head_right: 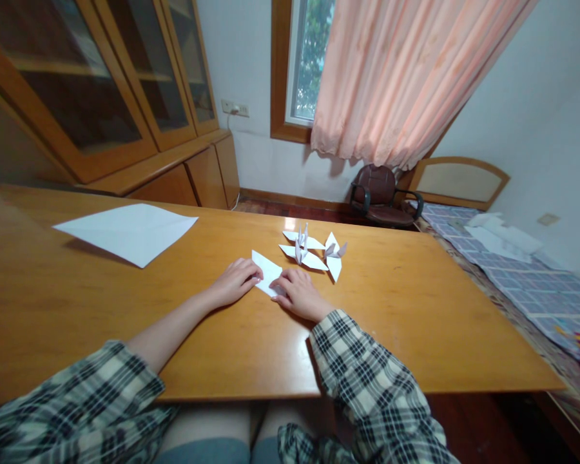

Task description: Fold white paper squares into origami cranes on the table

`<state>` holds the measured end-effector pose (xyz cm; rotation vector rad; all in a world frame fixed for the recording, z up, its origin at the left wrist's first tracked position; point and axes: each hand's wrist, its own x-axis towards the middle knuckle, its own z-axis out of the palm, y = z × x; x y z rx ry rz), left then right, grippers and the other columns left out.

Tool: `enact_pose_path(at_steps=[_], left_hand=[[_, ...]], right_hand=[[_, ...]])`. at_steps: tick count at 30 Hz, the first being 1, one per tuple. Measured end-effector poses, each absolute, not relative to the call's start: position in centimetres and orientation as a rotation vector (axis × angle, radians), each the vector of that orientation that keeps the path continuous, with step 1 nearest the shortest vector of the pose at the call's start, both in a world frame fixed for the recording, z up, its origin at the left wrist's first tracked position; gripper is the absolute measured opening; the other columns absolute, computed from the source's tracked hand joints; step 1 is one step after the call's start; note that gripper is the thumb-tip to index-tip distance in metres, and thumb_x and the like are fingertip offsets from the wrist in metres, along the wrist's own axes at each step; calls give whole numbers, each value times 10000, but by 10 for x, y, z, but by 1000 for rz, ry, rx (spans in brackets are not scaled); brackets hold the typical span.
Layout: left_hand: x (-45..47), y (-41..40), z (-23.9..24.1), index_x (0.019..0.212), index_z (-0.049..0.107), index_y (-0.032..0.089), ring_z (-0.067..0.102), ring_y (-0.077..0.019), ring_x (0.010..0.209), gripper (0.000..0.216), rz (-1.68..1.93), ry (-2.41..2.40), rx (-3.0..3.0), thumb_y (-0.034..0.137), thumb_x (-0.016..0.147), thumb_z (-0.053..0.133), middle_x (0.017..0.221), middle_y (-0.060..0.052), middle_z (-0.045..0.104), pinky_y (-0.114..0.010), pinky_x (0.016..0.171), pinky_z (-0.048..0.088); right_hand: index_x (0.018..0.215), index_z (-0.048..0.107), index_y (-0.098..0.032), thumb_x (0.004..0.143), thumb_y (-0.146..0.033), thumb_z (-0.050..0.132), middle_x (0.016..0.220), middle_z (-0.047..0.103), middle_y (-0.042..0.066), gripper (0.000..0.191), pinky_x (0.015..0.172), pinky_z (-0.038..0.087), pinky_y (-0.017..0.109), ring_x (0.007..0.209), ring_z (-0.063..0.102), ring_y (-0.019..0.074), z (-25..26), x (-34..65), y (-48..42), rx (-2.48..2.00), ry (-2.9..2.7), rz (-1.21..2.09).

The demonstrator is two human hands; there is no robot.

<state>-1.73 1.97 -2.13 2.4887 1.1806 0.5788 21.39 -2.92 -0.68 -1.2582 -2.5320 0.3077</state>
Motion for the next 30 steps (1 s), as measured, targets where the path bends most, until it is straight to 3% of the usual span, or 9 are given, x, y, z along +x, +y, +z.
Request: enact_pose_path(at_steps=[13, 26, 30], left_hand=[[-20, 19, -19, 914, 607, 215, 482, -231, 1000, 139, 563, 1148, 2467, 214, 898, 469, 997, -51, 575, -385, 916, 387], [-19, 18, -16, 908, 609, 211, 481, -231, 991, 151, 564, 1146, 2451, 204, 900, 459, 985, -53, 573, -392, 915, 384], [-18, 18, -17, 912, 610, 217, 484, -228, 987, 157, 569, 1144, 2452, 221, 900, 454, 983, -49, 575, -387, 911, 389]], right_hand=[[1181, 611, -230, 867, -399, 631, 1199, 515, 101, 357, 1002, 375, 446, 1133, 466, 249, -8, 227, -22, -1137, -2537, 499], [1179, 601, -218, 681, -407, 814, 1205, 533, 82, 573, 1055, 367, 389, 1159, 488, 234, -6, 239, -15, -991, -2464, 741], [1127, 615, -215, 859, -354, 655, 1130, 573, 72, 305, 1006, 399, 383, 1083, 523, 199, -7, 235, -17, -1003, -2380, 738]])
